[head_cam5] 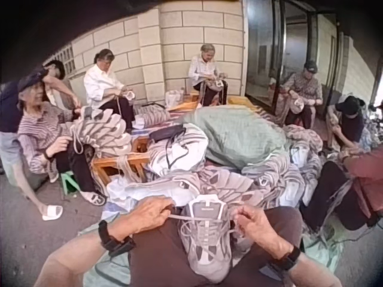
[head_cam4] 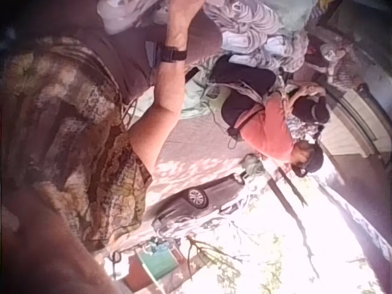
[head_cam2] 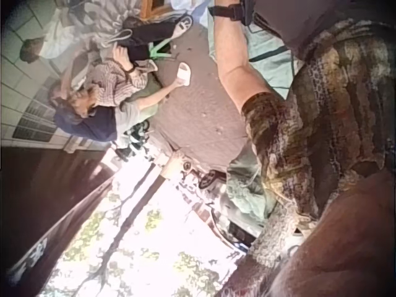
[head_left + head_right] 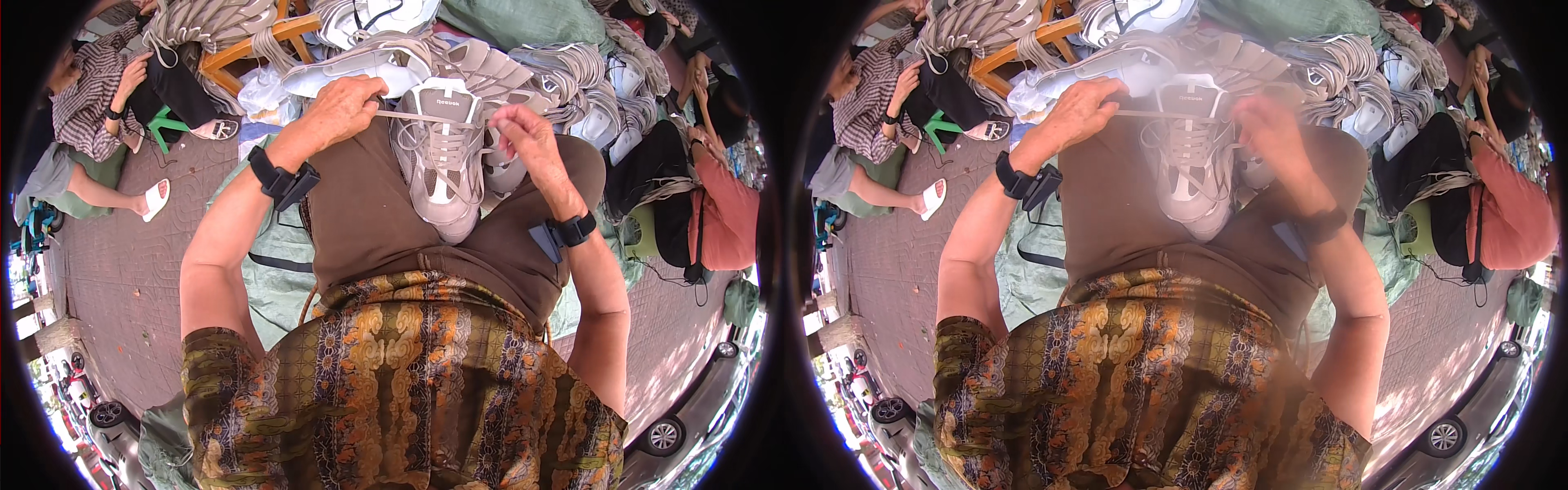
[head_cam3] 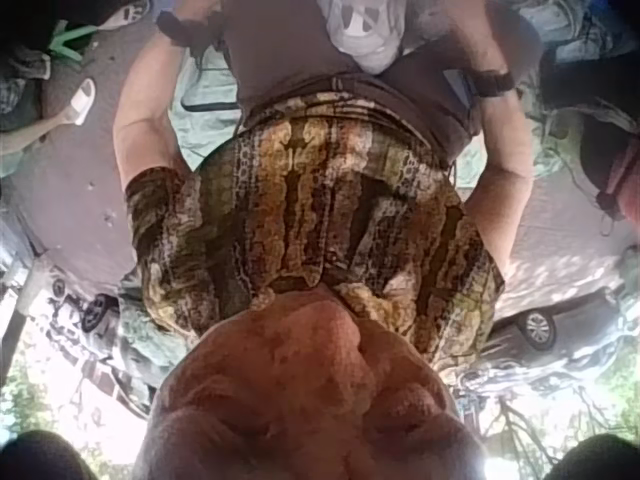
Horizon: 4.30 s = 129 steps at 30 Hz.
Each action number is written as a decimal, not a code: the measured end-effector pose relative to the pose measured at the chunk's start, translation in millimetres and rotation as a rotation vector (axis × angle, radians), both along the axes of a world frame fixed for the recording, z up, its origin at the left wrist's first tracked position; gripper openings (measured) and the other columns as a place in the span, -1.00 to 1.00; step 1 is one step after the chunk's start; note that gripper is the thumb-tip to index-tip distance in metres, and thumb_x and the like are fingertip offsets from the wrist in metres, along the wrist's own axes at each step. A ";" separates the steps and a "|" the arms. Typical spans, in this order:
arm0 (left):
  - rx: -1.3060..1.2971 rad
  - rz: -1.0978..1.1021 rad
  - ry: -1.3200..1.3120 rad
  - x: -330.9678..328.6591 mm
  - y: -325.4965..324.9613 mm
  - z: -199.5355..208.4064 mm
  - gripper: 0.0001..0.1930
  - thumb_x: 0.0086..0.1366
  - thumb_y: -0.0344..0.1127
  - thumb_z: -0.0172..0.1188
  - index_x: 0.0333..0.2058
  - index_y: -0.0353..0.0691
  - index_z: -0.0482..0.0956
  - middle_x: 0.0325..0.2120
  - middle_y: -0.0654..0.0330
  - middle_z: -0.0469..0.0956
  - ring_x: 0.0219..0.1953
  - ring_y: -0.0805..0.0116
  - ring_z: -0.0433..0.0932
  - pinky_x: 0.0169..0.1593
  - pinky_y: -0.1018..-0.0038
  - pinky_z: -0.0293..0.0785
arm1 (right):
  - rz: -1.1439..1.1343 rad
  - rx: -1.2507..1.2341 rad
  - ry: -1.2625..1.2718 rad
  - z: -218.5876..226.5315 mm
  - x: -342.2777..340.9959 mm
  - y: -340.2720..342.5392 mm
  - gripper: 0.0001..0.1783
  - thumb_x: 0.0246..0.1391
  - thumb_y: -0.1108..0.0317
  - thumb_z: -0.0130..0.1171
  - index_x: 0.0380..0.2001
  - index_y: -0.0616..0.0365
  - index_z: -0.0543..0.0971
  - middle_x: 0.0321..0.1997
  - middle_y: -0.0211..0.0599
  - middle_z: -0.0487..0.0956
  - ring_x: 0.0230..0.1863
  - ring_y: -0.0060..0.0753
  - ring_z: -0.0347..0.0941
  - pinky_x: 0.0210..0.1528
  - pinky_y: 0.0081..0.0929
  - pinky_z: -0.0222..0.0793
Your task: The person threads a long white shoelace through the eyelets of a white sneaker resting on their lap. They repeatedly pull the lace through the eyelets and adjust its position, working on a single shoe throughout the clip.
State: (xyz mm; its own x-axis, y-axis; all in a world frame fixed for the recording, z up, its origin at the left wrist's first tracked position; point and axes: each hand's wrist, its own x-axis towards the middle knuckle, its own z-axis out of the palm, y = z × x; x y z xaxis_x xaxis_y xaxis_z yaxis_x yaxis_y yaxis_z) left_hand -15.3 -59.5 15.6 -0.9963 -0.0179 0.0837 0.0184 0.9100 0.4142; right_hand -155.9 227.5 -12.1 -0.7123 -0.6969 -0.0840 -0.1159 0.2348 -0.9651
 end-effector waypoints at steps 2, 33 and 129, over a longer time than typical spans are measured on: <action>0.040 0.017 -0.043 -5.0 -2.6 -0.7 -0.75 0.15 -0.35 0.00 -0.20 -0.26 0.51 -0.35 -0.01 0.55 -0.23 -0.02 0.50 -0.11 0.20 0.40 | 0.068 0.030 -0.052 -1.5 19.3 -0.4 -0.81 0.10 0.33 0.07 -0.24 0.16 0.54 -0.45 -0.49 0.51 -0.55 -0.63 0.39 -0.51 -0.60 0.31; -0.048 -0.078 0.224 17.9 33.5 0.0 -0.82 0.11 -0.31 0.14 -0.29 -0.15 0.54 -0.22 0.13 0.50 -0.10 0.08 0.45 -0.04 0.25 0.43 | 0.053 0.006 -0.099 28.5 8.7 18.2 -0.82 0.18 0.25 0.12 -0.42 0.11 0.54 -0.68 -0.63 0.31 -0.72 -0.82 0.10 -0.71 -0.77 -0.01; -0.483 -0.008 0.245 42.3 -36.6 4.2 -0.89 0.03 -0.51 0.04 -0.41 -0.34 0.43 -0.48 -0.01 0.52 -0.40 0.04 0.59 -0.37 0.23 0.50 | 0.279 0.350 0.457 32.0 -41.6 59.6 -0.79 -0.10 0.37 0.21 -0.50 0.26 0.41 -0.60 -0.43 0.32 -0.54 -0.58 0.19 -0.50 -0.50 0.15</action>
